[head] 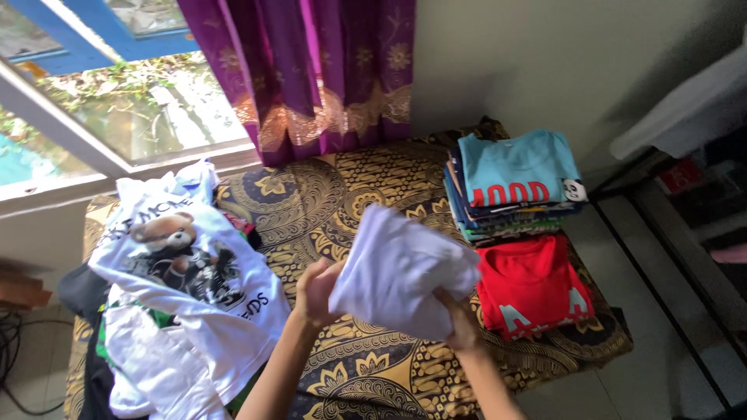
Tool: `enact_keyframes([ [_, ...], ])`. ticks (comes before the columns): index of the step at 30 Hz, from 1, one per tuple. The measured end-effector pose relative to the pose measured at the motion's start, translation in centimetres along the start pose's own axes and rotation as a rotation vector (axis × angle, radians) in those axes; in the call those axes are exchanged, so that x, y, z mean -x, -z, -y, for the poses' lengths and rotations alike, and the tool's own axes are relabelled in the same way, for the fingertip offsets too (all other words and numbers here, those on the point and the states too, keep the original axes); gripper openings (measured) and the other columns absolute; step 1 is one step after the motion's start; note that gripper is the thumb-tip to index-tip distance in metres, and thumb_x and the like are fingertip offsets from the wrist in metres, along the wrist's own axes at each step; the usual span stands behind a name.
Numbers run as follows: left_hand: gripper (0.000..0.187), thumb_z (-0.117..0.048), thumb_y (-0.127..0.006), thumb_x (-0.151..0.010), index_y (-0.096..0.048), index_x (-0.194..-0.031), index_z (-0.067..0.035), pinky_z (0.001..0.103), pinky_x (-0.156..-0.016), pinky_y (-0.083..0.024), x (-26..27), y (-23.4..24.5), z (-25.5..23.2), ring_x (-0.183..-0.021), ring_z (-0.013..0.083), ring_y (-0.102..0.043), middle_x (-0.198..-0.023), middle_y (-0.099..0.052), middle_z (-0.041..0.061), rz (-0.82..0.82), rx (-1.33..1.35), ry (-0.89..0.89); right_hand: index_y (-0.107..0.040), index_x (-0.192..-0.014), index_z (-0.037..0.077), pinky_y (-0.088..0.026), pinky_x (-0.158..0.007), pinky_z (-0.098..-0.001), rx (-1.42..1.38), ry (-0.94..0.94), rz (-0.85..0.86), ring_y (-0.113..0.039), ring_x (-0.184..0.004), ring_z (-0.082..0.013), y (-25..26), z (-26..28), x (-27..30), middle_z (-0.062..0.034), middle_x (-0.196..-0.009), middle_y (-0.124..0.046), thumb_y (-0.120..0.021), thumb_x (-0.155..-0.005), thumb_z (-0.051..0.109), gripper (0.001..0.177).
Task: Folding several t-shirts and stacking them neatly on a surface.
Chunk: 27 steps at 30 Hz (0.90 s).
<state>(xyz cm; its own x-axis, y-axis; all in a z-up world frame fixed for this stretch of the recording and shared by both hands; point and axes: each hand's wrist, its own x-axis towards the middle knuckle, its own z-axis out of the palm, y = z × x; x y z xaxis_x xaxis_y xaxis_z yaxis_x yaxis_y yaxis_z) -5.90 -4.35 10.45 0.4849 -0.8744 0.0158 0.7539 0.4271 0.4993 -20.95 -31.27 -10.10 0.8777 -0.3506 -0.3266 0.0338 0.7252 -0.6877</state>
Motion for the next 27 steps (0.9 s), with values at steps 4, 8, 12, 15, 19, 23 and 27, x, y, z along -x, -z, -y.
enact_keyframes([
  [4,0.065,-0.034,-0.079,-0.081,-0.059,-0.128,0.006,0.045,-0.082,-0.058,0.0,8.0,4.3,-0.096,0.0309,-0.071,-0.113,-0.073,0.020,-0.327,-0.250,0.198,-0.063,-0.122,-0.017,-0.042,-0.052,-0.0344,0.411,-0.038,-0.038,-0.052,-0.067,-0.0257,2.1,1.6,0.1,-0.0199,-0.095,-0.067,-0.075,-0.102,0.016,0.040],
  [8,0.035,-0.031,-0.072,-0.090,-0.067,-0.108,-0.001,0.032,-0.063,-0.056,2.5,11.6,8.5,-0.071,0.0180,-0.067,-0.086,-0.073,0.009,-0.666,-1.012,0.220,-0.060,-0.127,-0.001,-0.058,-0.076,-0.0266,0.747,0.181,0.057,-0.071,-0.086,-0.0117,-0.9,2.5,0.5,-0.0092,-0.103,-0.076,-0.074,-0.091,0.015,0.043],
  [12,0.035,-0.037,-0.061,-0.099,-0.067,-0.092,-0.003,0.032,-0.051,-0.043,4.4,13.9,11.2,-0.056,0.0131,-0.049,-0.069,-0.062,0.006,-0.839,-1.254,0.054,-0.062,-0.122,-0.001,-0.057,-0.066,-0.0280,1.050,0.245,-0.073,-0.073,-0.076,-0.0120,-2.8,1.9,1.0,-0.0106,-0.095,-0.079,-0.071,-0.091,0.022,0.041],
  [15,0.039,-0.040,-0.063,-0.101,-0.063,-0.091,-0.002,0.033,-0.047,-0.041,3.2,12.0,11.5,-0.052,0.0135,-0.047,-0.065,-0.060,0.005,-0.927,-1.366,0.079,-0.068,-0.110,-0.001,-0.054,-0.065,-0.0290,1.354,0.325,-0.233,-0.069,-0.073,-0.0125,-6.0,3.3,1.7,-0.0127,-0.089,-0.075,-0.083,-0.086,0.029,0.041],
  [19,0.037,-0.038,-0.063,-0.100,-0.060,-0.097,-0.001,0.033,-0.043,-0.043,1.1,9.7,11.4,-0.047,0.0147,-0.052,-0.063,-0.062,0.006,-0.939,-1.424,0.023,-0.065,-0.096,-0.003,-0.049,-0.061,-0.0314,1.354,0.232,-0.194,-0.060,-0.064,-0.0187,-4.8,3.2,1.1,-0.0149,-0.077,-0.070,-0.078,-0.094,0.027,0.033],
  [23,0.025,-0.027,-0.055,-0.103,-0.060,-0.109,-0.003,0.028,-0.040,-0.045,-3.0,6.7,12.2,-0.048,0.0133,-0.058,-0.068,-0.066,0.006,-0.747,-1.258,-0.308,-0.065,-0.095,0.003,-0.048,-0.063,-0.0298,0.975,0.640,-0.262,-0.060,-0.071,-0.0121,-3.1,7.2,1.2,-0.0058,-0.083,-0.071,-0.069,-0.097,0.023,0.020],
  [27,0.022,-0.019,-0.055,-0.108,-0.056,-0.122,-0.001,0.027,-0.052,-0.047,-9.0,3.8,17.5,-0.064,0.0140,-0.059,-0.087,-0.068,0.011,-0.463,-1.041,-0.477,-0.075,-0.100,0.002,-0.046,-0.064,-0.0324,1.258,0.835,-0.619,-0.063,-0.071,-0.0157,-2.0,16.7,3.4,-0.0117,-0.084,-0.072,-0.070,-0.102,0.021,0.020],
])
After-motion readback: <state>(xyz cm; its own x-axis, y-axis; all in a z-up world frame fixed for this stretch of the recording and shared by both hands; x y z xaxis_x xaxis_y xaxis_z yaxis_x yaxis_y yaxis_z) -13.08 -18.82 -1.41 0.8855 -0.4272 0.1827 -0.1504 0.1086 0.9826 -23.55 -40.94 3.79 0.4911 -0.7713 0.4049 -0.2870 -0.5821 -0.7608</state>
